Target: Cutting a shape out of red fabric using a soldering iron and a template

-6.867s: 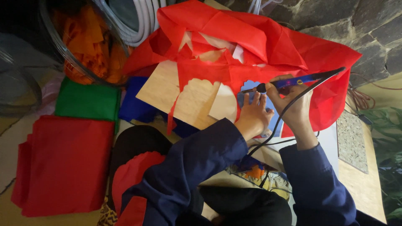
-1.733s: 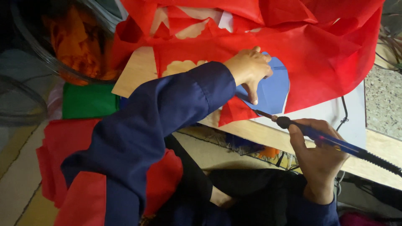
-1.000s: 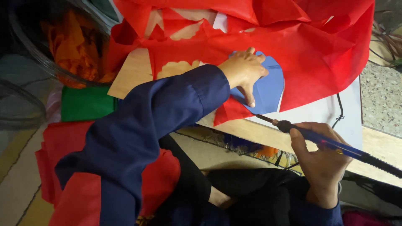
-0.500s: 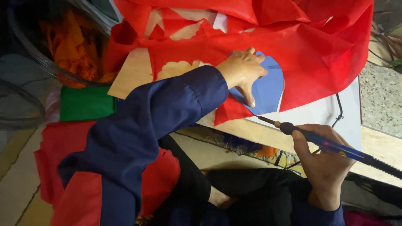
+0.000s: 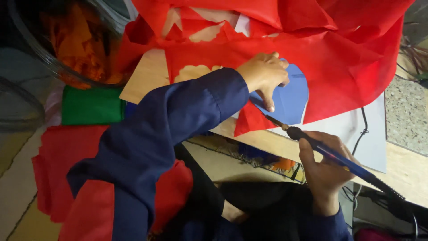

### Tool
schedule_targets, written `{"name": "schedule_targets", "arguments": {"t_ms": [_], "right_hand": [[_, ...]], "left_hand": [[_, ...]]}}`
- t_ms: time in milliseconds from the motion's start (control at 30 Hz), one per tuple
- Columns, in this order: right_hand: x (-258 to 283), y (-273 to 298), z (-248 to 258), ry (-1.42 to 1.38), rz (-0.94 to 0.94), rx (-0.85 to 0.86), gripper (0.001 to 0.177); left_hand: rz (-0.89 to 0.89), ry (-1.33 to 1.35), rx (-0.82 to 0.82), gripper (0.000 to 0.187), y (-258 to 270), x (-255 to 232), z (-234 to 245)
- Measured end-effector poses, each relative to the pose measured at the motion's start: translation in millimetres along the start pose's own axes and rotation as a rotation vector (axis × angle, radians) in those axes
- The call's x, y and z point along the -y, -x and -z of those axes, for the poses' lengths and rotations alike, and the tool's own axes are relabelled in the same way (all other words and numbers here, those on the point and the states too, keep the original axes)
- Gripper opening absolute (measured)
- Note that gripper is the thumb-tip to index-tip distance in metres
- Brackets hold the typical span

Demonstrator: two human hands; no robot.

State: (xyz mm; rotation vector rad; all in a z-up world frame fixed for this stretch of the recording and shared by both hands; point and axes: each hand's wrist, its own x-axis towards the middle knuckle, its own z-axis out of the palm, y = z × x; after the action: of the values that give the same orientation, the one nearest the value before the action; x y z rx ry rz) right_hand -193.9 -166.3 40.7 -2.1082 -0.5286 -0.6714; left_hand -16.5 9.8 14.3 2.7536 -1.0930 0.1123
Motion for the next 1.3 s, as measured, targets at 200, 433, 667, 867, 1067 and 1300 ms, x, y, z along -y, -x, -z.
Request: {"name": "schedule_targets", "arguments": {"t_ms": [200,433,667,867,1067,1300], "right_hand": [[-5,-5,-10,0.009,0.037,0.007,0.022],[-9,-6,-14,-0.063,-0.019,0.044,0.023],[-10,-6,-15,-0.050,0.011,0.035,0.022],[-5,-9,-12,0.031,0.000,0.045,0.022],[4,-12,-1,0.066,-0.047,0.087,0.019],[1,-10,13,0.157,-0.104,0.099,0.019]], "left_hand": [[-0.016,-0.020,0.008,0.067,-2,2,-1],[-0.007,-0.009,-0.016,0.065,-3,3,-4],[-0.004,-0.046,-0.006,0.063,-3,2,-3],[-0.017,-0.042,-0.029,0.064,-5,4,-6],[-0.023,-0.034,-0.037,0.063,-5,4,-9],[-0.007,-0.021,0.027,0.067,-6,2,-4]]}}
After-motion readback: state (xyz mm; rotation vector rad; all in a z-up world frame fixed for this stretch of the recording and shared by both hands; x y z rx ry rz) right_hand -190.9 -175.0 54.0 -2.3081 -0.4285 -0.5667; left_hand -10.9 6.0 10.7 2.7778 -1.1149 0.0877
